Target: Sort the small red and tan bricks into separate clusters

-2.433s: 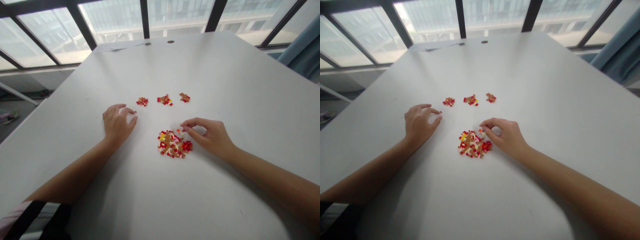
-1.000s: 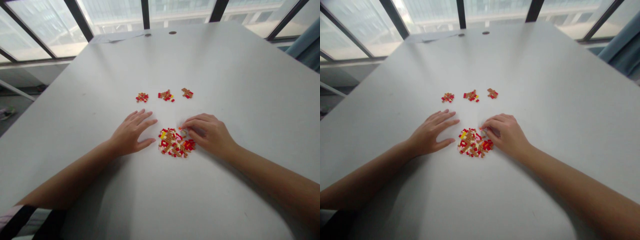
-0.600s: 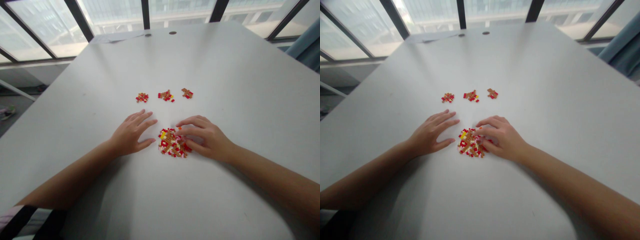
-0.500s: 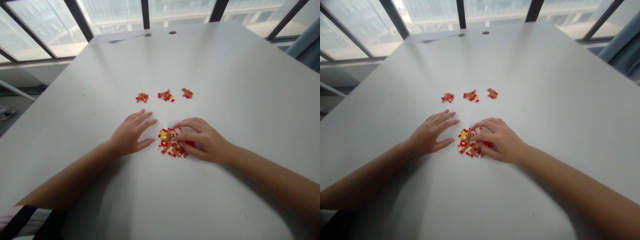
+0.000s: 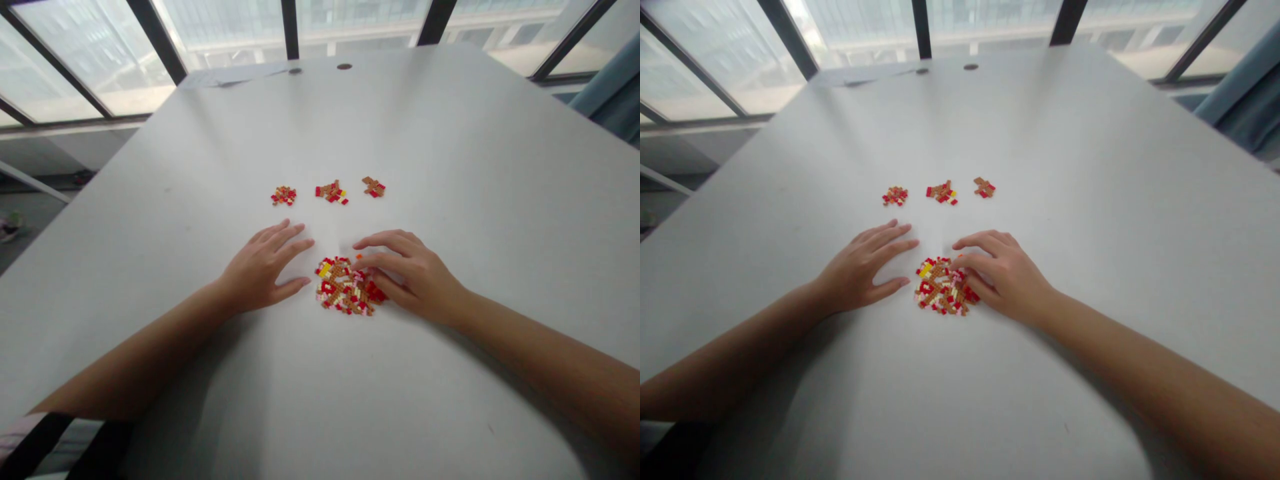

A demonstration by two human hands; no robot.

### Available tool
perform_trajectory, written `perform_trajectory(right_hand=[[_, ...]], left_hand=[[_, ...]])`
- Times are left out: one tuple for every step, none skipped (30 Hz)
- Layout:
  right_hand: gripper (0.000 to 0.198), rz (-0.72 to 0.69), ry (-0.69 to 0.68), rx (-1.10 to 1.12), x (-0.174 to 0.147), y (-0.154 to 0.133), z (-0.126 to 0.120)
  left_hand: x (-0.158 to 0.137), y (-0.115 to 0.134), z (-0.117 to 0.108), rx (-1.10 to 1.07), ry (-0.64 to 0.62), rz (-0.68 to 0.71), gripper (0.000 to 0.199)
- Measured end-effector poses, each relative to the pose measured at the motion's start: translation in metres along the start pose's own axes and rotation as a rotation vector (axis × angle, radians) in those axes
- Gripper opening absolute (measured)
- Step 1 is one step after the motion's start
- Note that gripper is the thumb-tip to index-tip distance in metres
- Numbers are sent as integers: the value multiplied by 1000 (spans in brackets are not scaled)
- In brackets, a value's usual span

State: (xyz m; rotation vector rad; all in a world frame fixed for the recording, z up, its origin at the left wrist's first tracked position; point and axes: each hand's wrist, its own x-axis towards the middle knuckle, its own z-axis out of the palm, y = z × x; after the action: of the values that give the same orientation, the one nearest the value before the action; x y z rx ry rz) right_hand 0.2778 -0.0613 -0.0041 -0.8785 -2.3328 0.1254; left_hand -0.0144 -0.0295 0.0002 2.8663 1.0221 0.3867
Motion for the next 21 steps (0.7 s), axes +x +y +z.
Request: perform_trajectory(right_hand=[[20, 3, -5, 7, 0, 0, 0], [19, -3, -11, 16, 0, 0, 0], [19, -15, -17, 25, -1, 0, 0], [19, -31, -22, 31, -1, 0, 0], [19, -45, -27, 35, -1, 0, 0], [20, -54, -30, 35, -1, -1, 0], [21, -57, -31, 35, -1, -1, 0], [22, -54, -31, 34, -1, -1, 0], [22, -49, -30, 33, -1, -1, 1], [22, -43, -29, 32, -1, -1, 1], [21, -39, -28, 31, -1, -1, 0], [21, -35, -30, 29, -1, -1, 0], [21, -32, -34, 28, -1, -1, 0], [20, -28, -40, 27, -1, -2, 0], [20, -23, -45, 28, -1, -2, 0], [20, -18, -49, 30, -1, -2, -1], [20, -15, -52, 33, 0, -2, -1], [19, -14, -54, 37, 0, -3, -1], [19, -17, -53, 39, 0, -3, -1], [19, -21, -54, 40, 0, -3, -2], [19, -27, -53, 39, 1, -3, -2]], left_hand=[[0, 0, 0, -3, 0, -2, 55], [0, 0, 0, -6, 0, -4, 55], [0, 0, 0, -9, 1, -4, 55], [0, 0, 0, -11, 1, -3, 55], [0, 0, 0, -12, 1, -2, 55], [0, 0, 0, -13, 0, -1, 55], [0, 0, 0, -14, -2, -1, 55], [0, 0, 0, -15, -5, -3, 55], [0, 0, 0, -18, -6, -6, 55], [0, 0, 0, -22, -6, -8, 55], [0, 0, 0, -26, -5, -9, 54], [0, 0, 0, -27, -3, -9, 54], [0, 0, 0, -28, -1, -8, 54], [0, 0, 1, -28, -1, -7, 54], [0, 0, 1, -29, -1, -8, 54], [0, -1, 1, -30, 0, -11, 54], [0, -1, 1, -32, 0, -13, 54], [0, -1, 1, -34, 0, -16, 54], [0, -1, 1, -34, -3, -20, 54], [0, -1, 1, -34, -7, -22, 54], [0, -1, 1, -33, -11, -24, 54]])
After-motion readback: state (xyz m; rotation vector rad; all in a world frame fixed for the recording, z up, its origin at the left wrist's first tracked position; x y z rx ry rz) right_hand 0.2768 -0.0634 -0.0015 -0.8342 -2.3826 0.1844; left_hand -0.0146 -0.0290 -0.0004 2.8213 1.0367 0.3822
